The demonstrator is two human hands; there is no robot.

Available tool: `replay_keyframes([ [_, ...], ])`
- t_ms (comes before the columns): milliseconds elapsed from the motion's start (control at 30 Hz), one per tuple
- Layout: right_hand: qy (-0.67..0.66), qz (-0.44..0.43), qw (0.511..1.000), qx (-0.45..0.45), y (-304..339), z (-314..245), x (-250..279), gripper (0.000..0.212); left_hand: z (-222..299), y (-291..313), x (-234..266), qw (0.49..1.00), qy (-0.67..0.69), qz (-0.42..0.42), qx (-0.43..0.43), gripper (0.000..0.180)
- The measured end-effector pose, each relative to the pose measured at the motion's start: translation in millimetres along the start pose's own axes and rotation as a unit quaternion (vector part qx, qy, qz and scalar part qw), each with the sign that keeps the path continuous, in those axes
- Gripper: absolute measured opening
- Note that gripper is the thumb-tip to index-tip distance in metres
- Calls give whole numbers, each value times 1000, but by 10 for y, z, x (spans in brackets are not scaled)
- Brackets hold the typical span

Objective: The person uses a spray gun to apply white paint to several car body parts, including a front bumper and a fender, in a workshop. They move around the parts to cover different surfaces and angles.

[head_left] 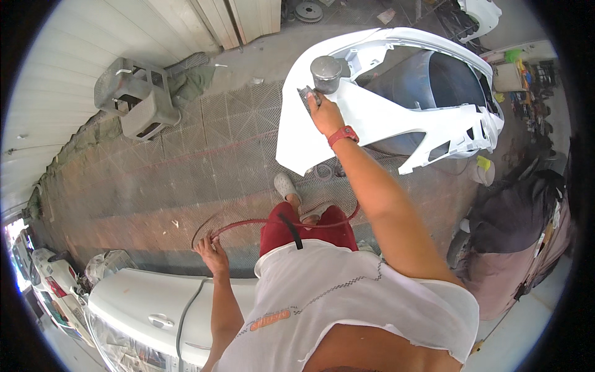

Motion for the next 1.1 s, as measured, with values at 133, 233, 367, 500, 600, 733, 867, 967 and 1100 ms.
replay_keyframes([
  [133, 25, -42, 999, -1, 47, 52, -358, 58, -15, -155, 33, 999, 17, 7, -28, 38],
  [233, -23, -77, 995, -55, -10, 57, -352, 58, -60, -156, 3, 1000, 24, -14, -3, 38],
  [367, -10, 8, 999, -44, -298, -46, 141, 57, -122, -123, -71, 998, 37, -24, 53, 36],
  [500, -70, 23, 990, -118, -580, -30, 703, 70, -139, -151, -84, 998, 29, 2, 59, 36],
  [600, -74, 68, 981, -165, -840, 85, 1095, 78, -128, -186, -28, 997, 29, 29, 62, 37],
  [733, -138, 167, 961, -174, -1123, 347, 1772, 79, -39, -181, 134, 994, 49, 85, 57, 38],
  [867, -157, 291, 924, -192, -1230, 552, 2443, 80, 118, -130, 229, 989, 63, 108, 81, 41],
  [967, -143, 338, 919, -141, -1243, 613, 2703, 81, 261, -94, 195, 986, 71, 95, 116, 41],
  [1100, -138, 239, 948, -159, -1185, 667, 2424, 76, 416, -64, 190, 983, 72, 123, 116, 40],
])
Point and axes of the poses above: each hand's wrist, its own y-axis away from the middle knuckle, its own x-axis out of the back of the hand, z = x × y, the point moved 5 cm from there along -y, towards the middle knuckle, and after that the axes turned 3 degrees about z, right-handed, at the moved point
